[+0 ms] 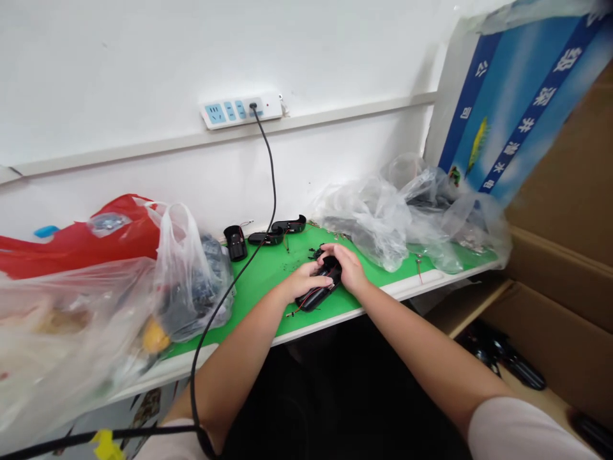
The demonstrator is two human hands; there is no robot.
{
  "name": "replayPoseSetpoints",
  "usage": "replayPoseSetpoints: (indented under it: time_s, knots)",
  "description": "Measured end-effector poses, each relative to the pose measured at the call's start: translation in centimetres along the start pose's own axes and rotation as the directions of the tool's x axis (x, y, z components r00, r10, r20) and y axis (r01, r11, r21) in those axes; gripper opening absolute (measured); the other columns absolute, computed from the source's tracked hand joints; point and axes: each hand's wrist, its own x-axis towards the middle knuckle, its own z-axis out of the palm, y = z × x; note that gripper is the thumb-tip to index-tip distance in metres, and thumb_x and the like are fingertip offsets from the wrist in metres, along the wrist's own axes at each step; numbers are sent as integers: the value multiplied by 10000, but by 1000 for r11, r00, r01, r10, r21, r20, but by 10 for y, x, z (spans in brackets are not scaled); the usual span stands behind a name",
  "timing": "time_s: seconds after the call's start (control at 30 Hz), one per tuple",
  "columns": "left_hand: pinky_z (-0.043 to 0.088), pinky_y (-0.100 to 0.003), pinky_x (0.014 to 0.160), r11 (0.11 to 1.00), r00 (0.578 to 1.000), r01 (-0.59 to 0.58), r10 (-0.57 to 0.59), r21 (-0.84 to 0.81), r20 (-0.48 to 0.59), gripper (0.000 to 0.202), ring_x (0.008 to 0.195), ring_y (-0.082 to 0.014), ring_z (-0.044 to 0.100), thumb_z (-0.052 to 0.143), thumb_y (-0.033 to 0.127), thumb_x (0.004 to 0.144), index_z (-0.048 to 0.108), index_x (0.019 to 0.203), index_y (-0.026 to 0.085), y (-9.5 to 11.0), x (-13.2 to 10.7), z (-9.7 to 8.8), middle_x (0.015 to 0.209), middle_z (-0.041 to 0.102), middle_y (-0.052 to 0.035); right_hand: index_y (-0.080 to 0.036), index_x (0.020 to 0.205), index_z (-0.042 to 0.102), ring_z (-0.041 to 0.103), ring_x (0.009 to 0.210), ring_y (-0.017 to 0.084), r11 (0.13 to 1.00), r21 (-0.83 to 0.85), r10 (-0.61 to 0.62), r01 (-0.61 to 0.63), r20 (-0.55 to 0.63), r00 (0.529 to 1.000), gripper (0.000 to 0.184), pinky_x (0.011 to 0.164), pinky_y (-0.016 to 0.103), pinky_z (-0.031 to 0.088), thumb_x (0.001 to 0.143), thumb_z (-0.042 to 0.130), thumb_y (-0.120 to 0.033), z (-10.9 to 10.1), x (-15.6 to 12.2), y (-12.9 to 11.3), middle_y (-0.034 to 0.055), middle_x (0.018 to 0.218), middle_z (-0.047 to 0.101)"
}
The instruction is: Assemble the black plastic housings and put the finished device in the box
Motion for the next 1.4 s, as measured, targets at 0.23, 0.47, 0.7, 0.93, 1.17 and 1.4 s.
replayPoseSetpoints:
  time_s: [0.23,0.47,0.7,0.93,1.17,1.4]
  knots:
    - [461,-372,774,638,995,-43,97,769,-25,691,906,-281,580,706,420,637,501,1245,163,35,-26,9,1062,606,-114,-180,987,599,561,788,164,988,-127,-96,91,-36,995,357,788,308,446,907,411,-472,-2,-7,5,30,811,595]
    - [461,-382,868,675,953,-9,229,738,-198,701,1022,-272,562,649,426,708,428,1319,162,0,-36,32,1173,568,-130,-178,1042,578,552,810,174,971,-205,-118,124,43,992,392,788,318,442,923,367,-487,-1,-15,12,38,837,582]
    - [432,-422,919,712,920,69,225,699,-320,733,1087,-308,543,660,529,686,458,1289,164,-9,-35,39,1232,551,-152,-186,1046,576,552,795,168,982,-160,-86,96,66,994,393,765,312,448,918,374,-498,-2,-16,16,36,840,582]
    - [466,-438,822,689,913,170,158,704,-375,709,1004,-329,571,593,615,709,476,1249,169,6,-35,51,1147,584,-154,-171,1030,587,564,841,180,991,-127,-42,44,12,999,446,828,333,446,886,400,-550,0,-14,12,51,866,599]
    - [382,-419,1023,590,861,88,360,803,-359,688,1190,-299,490,560,498,792,389,1362,152,-7,-124,46,1305,508,-171,-146,987,603,561,790,190,990,-133,38,-56,-135,990,562,666,311,453,855,363,-636,-5,-6,22,78,862,611]
    - [515,-453,916,533,613,457,391,712,-686,796,1117,-272,579,598,425,679,196,1337,620,-87,-311,7,1328,463,205,-162,956,630,571,825,219,919,-394,-13,-2,-35,999,523,685,338,458,878,355,-600,5,-5,29,88,883,633]
